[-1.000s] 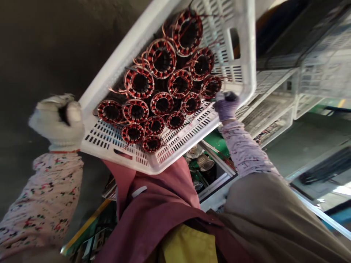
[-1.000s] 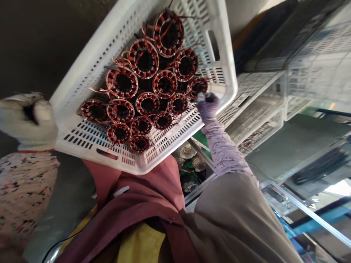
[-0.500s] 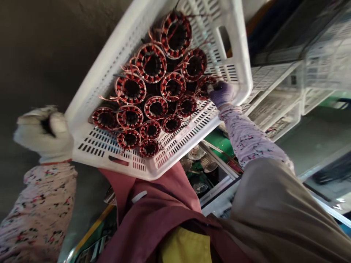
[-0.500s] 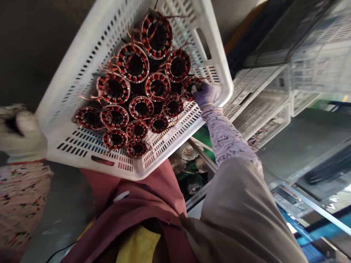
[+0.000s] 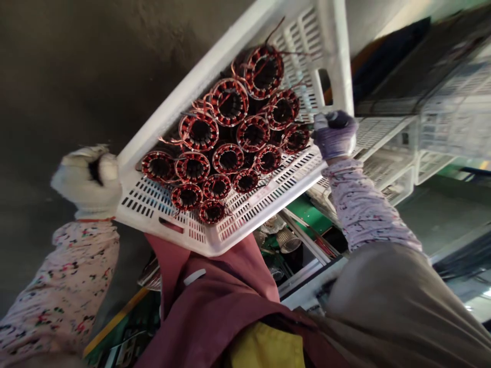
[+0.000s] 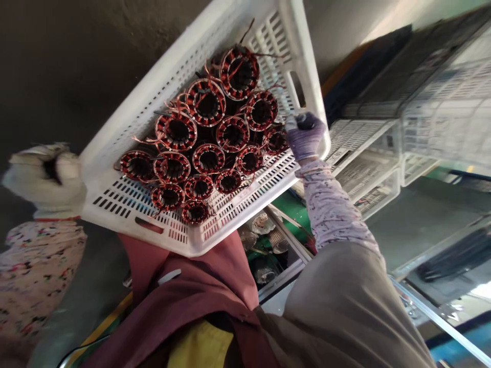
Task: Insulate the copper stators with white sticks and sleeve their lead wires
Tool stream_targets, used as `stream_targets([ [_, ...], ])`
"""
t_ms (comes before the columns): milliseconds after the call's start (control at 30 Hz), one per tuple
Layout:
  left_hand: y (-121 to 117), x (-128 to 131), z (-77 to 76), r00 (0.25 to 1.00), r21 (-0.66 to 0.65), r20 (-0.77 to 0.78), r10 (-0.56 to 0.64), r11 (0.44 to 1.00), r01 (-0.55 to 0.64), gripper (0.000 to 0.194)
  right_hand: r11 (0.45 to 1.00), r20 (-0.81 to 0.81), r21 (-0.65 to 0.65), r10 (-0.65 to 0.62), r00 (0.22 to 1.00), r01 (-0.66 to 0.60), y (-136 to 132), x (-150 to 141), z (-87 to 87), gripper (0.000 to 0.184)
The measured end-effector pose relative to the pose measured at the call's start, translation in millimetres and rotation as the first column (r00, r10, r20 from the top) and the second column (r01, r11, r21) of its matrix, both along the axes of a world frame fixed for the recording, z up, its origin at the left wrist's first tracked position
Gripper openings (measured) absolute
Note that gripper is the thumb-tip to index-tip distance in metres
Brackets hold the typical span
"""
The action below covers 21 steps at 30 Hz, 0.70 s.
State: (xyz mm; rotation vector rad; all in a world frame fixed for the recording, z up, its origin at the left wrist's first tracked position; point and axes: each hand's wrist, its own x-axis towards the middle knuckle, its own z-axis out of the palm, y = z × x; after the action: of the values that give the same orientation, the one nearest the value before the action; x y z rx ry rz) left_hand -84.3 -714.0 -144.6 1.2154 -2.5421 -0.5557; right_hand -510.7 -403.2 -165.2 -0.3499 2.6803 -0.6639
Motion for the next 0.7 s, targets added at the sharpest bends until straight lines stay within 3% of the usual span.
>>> stream_targets([
  [67, 2, -2, 2.6, 1.0, 0.035, 0.012, 0.011, 0.999, -0.011, 0.036, 0.999, -0.077, -0.002, -0.048, 0.996, 0.049, -26, -3, -3.5, 0.035],
  [167, 4, -5, 4.5, 0.999, 0.049, 0.022, 0.035, 0.998, -0.036, 0.037, 0.995, -0.071, 0.098, 0.011, 0.997, -0.004, -59, -9, -14.1, 0.041],
  [300, 7, -10, 7.3, 1.0, 0.033, -0.002, 0.005, 0.999, -0.005, 0.038, 0.957, -0.024, 0.274, 0.11, 0.994, -0.099, -68, -11, -19.7, 0.042],
  [400, 8, -12, 8.9, 1.0, 0.061, -0.019, -0.014, 0.998, 0.015, 0.037, 0.888, -0.009, 0.416, 0.22, 0.975, -0.197, -60, -9, -17.5, 0.044],
  [567, 9, -11, 5.7, 0.999, 0.093, 0.011, 0.032, 0.995, -0.033, 0.042, 0.714, 0.028, 0.62, 0.394, 0.919, -0.325, -54, -8, -25.2, 0.044],
  [700, 9, -11, 3.5, 0.998, 0.094, 0.041, 0.046, 0.994, -0.05, 0.044, 0.666, 0.081, 0.638, 0.441, 0.894, -0.386, -62, -8, -30.7, 0.043],
])
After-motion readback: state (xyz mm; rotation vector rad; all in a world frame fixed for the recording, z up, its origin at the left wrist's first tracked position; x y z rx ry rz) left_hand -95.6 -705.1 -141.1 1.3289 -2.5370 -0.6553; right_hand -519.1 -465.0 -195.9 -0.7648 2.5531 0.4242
